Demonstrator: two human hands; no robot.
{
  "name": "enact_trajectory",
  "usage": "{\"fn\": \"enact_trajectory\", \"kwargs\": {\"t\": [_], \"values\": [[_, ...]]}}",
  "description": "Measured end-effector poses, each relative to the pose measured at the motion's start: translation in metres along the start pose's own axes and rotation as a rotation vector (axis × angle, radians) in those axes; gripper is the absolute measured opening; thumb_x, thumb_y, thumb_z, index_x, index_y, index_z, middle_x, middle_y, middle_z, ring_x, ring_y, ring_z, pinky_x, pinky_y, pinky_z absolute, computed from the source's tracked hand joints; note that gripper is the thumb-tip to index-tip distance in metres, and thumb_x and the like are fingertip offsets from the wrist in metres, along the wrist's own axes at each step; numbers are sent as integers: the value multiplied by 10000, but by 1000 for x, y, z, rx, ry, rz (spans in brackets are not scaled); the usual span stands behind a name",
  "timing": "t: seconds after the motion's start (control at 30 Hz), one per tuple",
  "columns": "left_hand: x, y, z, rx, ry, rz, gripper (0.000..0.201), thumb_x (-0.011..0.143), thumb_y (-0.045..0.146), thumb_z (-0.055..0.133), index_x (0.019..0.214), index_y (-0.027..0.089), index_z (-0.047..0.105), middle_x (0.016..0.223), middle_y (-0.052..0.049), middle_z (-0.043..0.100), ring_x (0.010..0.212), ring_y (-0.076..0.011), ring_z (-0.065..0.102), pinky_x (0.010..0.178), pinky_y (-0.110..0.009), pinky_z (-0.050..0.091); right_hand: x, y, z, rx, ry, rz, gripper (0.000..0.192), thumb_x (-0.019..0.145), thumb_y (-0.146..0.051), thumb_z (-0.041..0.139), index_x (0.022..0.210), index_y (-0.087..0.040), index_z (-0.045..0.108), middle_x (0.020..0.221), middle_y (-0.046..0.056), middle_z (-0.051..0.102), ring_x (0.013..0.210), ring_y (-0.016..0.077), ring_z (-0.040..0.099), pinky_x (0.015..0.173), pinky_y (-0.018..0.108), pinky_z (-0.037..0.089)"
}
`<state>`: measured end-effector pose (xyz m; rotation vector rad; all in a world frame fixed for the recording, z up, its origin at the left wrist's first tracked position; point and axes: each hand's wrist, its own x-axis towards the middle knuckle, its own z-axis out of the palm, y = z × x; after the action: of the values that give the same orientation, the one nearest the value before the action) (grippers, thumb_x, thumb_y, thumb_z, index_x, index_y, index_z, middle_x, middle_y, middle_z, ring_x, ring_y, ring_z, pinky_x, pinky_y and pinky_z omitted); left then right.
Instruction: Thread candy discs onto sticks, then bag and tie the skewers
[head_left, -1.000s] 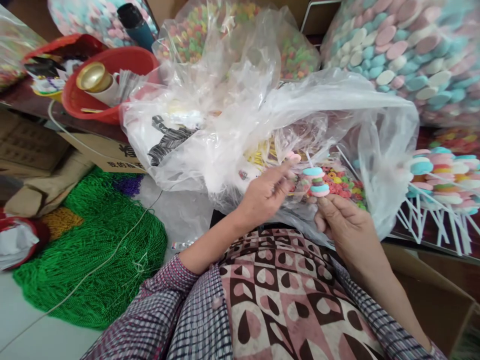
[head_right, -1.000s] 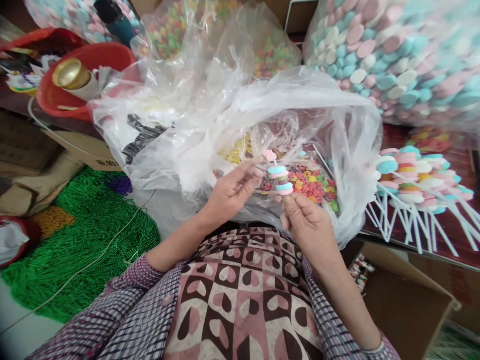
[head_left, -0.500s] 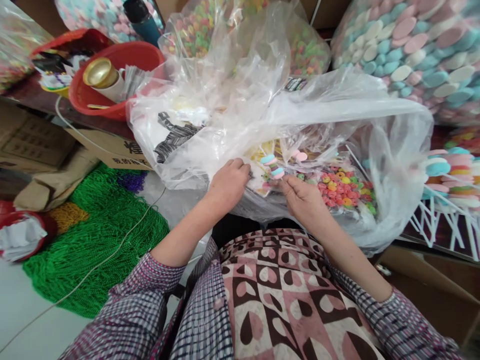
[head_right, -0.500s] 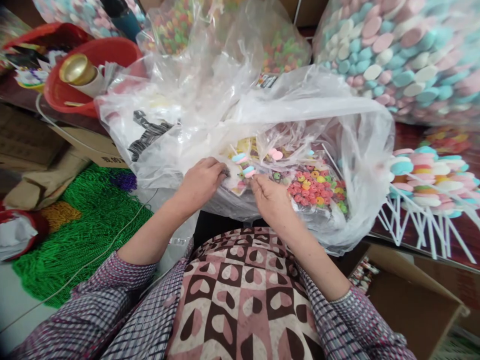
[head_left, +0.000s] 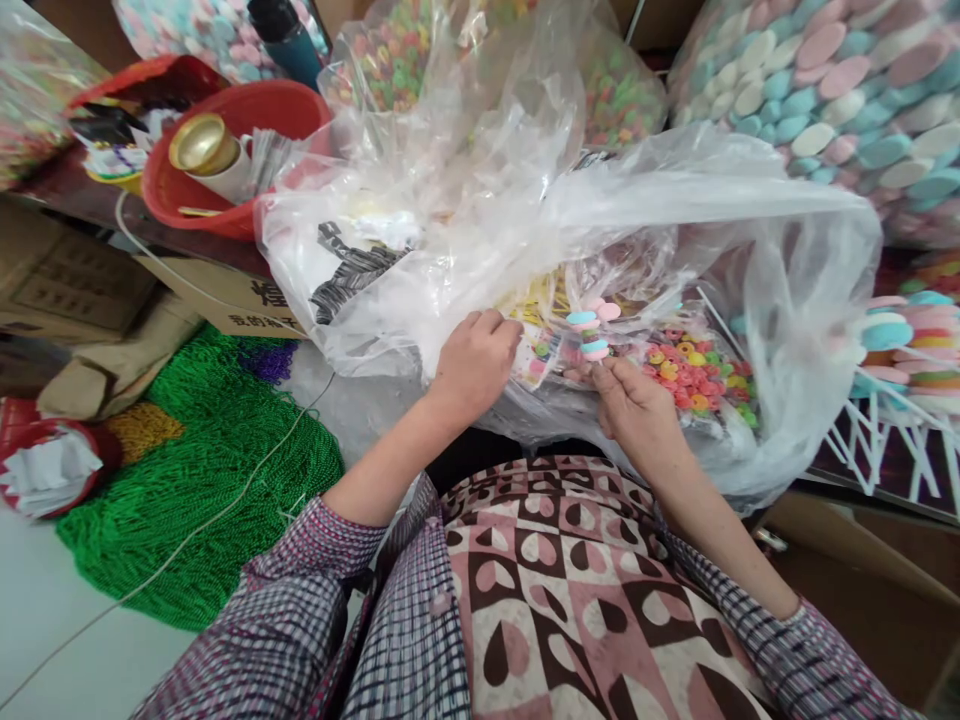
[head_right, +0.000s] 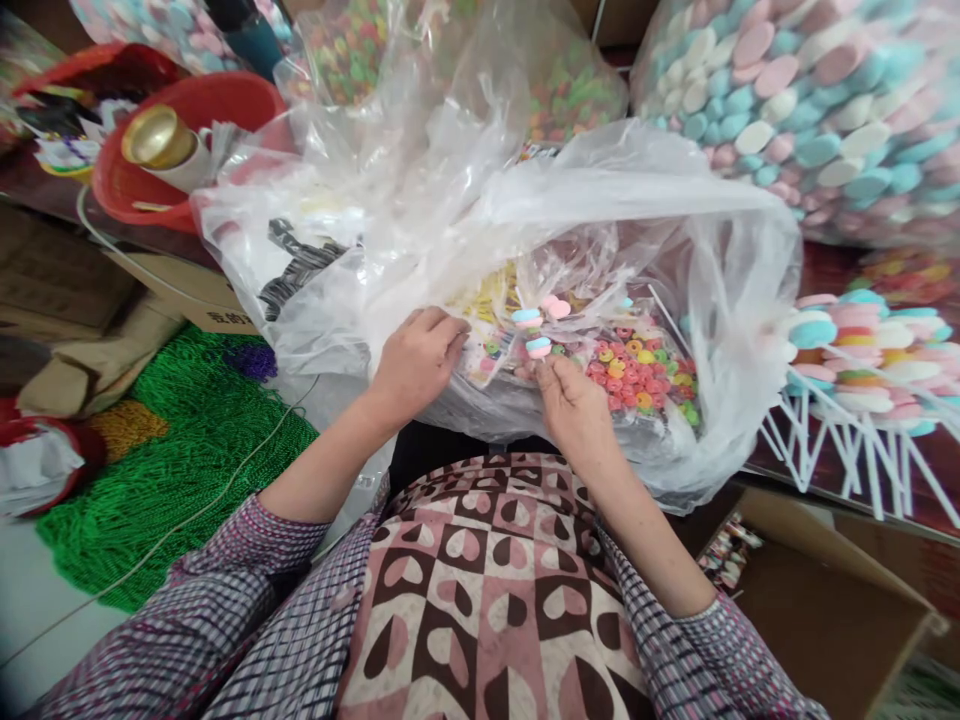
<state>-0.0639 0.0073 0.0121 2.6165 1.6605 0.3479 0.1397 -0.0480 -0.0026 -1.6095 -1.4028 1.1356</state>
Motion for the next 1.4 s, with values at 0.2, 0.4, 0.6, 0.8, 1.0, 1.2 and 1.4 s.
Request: {"fn": "enact_trajectory", "kwargs": {"t": [0.2,0.4,0.6,0.8,1.0,1.2,1.4], "values": [[7,12,11,-8,-42,101,224,937,303,555,939,159,727,974,-126,658,954,-278,579,860,-408,433,-2,-4,0,7,-1,44,312,952,-470,484,974,-220,669,1047,100,751,677,177,616,493,266,393],[9,13,10,-46,-104,133,214,930,270,559,1069,200,706,1040,-101,644,993,-263,571,888,-395,421,-1,-2,1,20,5,44,324,948,-488,499,977,-221,682,1029,93,750,673,175,612,500,266,393],[12,15,12,-283,-80,43,186,907,277,584,958,153,713,976,-103,665,951,-244,602,888,-390,442,-2,-2,1,19,11,49,330,945,-488,499,981,-230,700,908,72,738,650,178,602,531,282,416],[14,11,11,-975,-48,-268,184,861,318,618,847,148,684,812,-25,695,758,-135,610,724,-266,468,-18,-17,-9,-26,20,24,338,947,-487,499,973,-234,721,705,45,679,616,186,582,511,284,389],[15,10,12,-1282,16,-463,192,797,313,701,882,141,702,856,-16,715,775,-121,611,749,-257,483,-35,-22,-16,-55,-137,76,355,937,-503,512,784,-227,674,669,26,686,488,135,483,428,257,295],[9,16,11,-1064,106,-330,106,830,256,695,852,155,714,835,-17,718,786,-132,636,750,-257,497,-38,-18,-17,-41,-165,127,320,939,-485,505,871,-214,661,641,6,683,397,100,393,417,248,329],[-4,31,11,-641,192,21,207,950,292,559,913,163,716,868,-61,715,853,-162,650,825,-292,500,-46,-15,-21,94,-176,207,389,908,-569,543,921,-200,666,658,18,675,390,85,327,381,244,238]]}}
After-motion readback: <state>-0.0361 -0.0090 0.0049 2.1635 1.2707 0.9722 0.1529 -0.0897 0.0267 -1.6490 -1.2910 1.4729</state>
